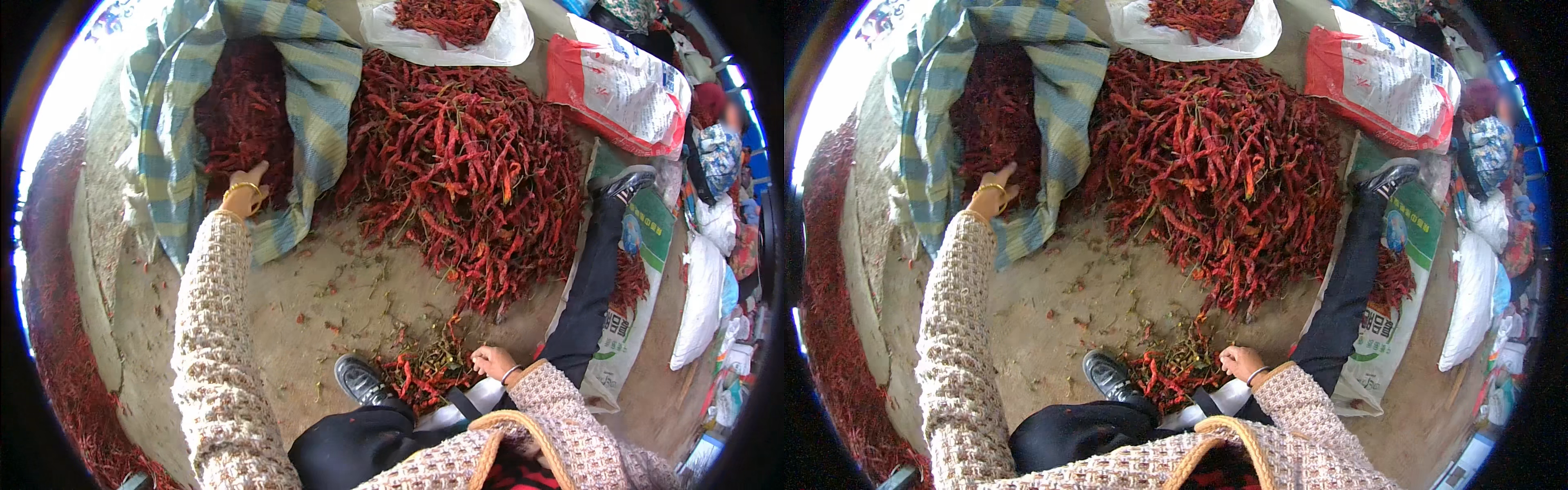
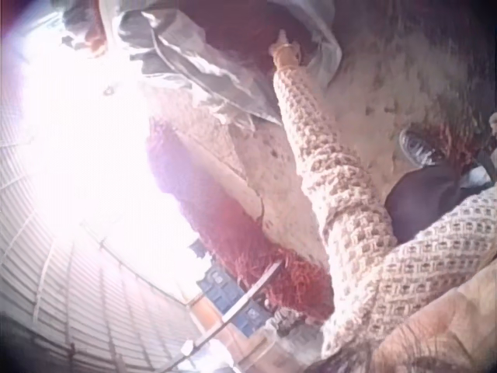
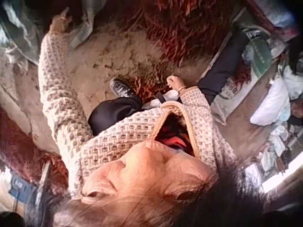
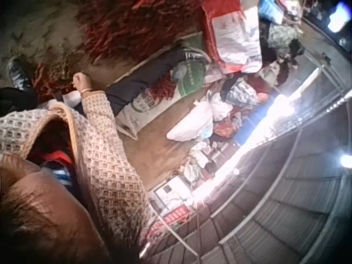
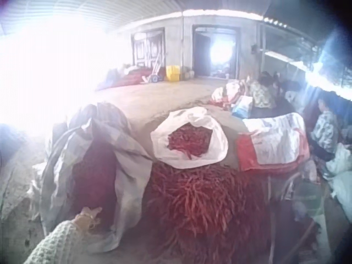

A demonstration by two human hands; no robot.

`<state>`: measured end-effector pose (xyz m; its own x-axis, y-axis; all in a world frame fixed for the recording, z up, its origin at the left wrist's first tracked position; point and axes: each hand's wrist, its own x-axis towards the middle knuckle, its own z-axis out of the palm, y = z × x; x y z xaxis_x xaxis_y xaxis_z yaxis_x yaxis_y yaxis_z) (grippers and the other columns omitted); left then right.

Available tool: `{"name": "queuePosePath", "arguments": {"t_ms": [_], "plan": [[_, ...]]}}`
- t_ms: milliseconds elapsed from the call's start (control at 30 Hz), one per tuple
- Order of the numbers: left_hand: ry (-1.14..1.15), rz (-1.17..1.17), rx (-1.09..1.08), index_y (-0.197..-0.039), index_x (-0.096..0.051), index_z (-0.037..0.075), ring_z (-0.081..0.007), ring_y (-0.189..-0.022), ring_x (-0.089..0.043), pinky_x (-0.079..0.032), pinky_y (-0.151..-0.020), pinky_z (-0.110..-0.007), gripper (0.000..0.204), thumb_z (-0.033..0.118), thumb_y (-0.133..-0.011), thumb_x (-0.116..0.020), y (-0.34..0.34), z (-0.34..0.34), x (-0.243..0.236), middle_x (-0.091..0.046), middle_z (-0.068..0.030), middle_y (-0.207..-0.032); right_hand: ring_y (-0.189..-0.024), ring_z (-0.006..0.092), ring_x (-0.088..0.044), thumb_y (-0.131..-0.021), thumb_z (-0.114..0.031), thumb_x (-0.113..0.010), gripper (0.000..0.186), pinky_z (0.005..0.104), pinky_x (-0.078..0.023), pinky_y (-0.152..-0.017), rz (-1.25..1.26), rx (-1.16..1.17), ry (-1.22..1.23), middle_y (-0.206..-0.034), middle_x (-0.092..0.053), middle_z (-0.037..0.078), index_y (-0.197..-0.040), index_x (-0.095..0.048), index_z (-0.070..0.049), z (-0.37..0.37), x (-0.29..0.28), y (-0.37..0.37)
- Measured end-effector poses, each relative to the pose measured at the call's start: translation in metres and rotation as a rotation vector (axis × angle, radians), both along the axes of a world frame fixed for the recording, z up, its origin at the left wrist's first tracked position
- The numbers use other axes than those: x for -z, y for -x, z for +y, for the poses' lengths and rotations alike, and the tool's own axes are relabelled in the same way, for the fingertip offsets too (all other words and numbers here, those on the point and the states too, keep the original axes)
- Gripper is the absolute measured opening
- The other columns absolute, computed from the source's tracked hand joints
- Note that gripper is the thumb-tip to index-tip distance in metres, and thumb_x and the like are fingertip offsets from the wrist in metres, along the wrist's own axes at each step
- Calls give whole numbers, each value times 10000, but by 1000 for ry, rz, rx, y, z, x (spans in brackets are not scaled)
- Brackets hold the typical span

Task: The person sits on the ground and removes stems from dried red chili peppers by hand. The person picks peppers from a large pile, pulls off the stems, and places the de-stemmed peppers into a nearby sack.

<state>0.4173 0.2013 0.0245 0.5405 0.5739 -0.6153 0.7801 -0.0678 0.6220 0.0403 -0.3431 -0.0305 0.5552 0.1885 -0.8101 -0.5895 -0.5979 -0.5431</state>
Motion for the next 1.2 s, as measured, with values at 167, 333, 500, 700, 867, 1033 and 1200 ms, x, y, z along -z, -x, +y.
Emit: {"name": "queuePosePath", "arguments": {"t_ms": [167,333,500,700,867,1033,1200], "plan": [[-791,-332,951,-1359,-392,89,-290,-1203,-486,-413,-989,-353,614,-2,-802,-633,-63,27,-9,-498,-151,-1313,-616,162,-644,-890,-188,-520,230,297,-512,-613,-1,10,49,-759,-680,90,-964,-627,2,-4,3,0],[-713,-515,1244,-1340,-410,47,-327,-1159,-522,-446,-913,-401,636,93,-765,-678,-125,-43,-26,-522,-204,-1269,-651,157,-648,-903,-184,-498,226,312,-512,-634,72,3,58,-761,-682,69,-980,-624,-14,0,1,-5],[-516,-217,1063,-1273,-480,30,-324,-1076,-561,-453,-879,-396,535,197,-793,-645,-147,-139,-38,-574,-193,-1177,-649,156,-651,-894,-166,-501,216,309,-517,-626,13,-28,52,-770,-682,73,-977,-619,-5,-3,0,-7],[-95,-66,434,-1194,-565,9,-321,-976,-609,-461,-838,-390,485,322,-826,-605,-107,-143,-51,-637,-181,-1065,-639,167,-646,-891,-164,-501,226,309,-517,-620,-39,22,41,-761,-670,87,-969,-612,16,-16,0,-4],[-637,-223,811,-1303,-416,24,-366,-1112,-532,-412,-944,-387,572,198,-799,-623,-85,-42,4,-541,-240,-1207,-598,159,-646,-856,-155,-532,188,307,-522,-593,-113,38,-20,-719,-668,74,-915,-633,-8,-7,8,-5],[-341,-198,676,-1413,-278,72,-336,-1287,-380,-322,-1046,-378,677,178,-827,-599,-44,-80,-1,-360,-230,-1406,-573,145,-623,-869,-146,-537,212,288,-499,-564,-113,102,-37,-732,-656,68,-1025,-591,-12,-13,6,-2],[-300,-877,571,-1043,-620,37,-196,-875,-601,-476,-795,-292,208,23,-851,-542,106,-140,-19,-638,-90,-989,-593,183,-648,-890,-153,-529,183,326,-518,-592,-270,100,28,-761,-661,112,-1010,-610,-41,8,-18,-20]]}}
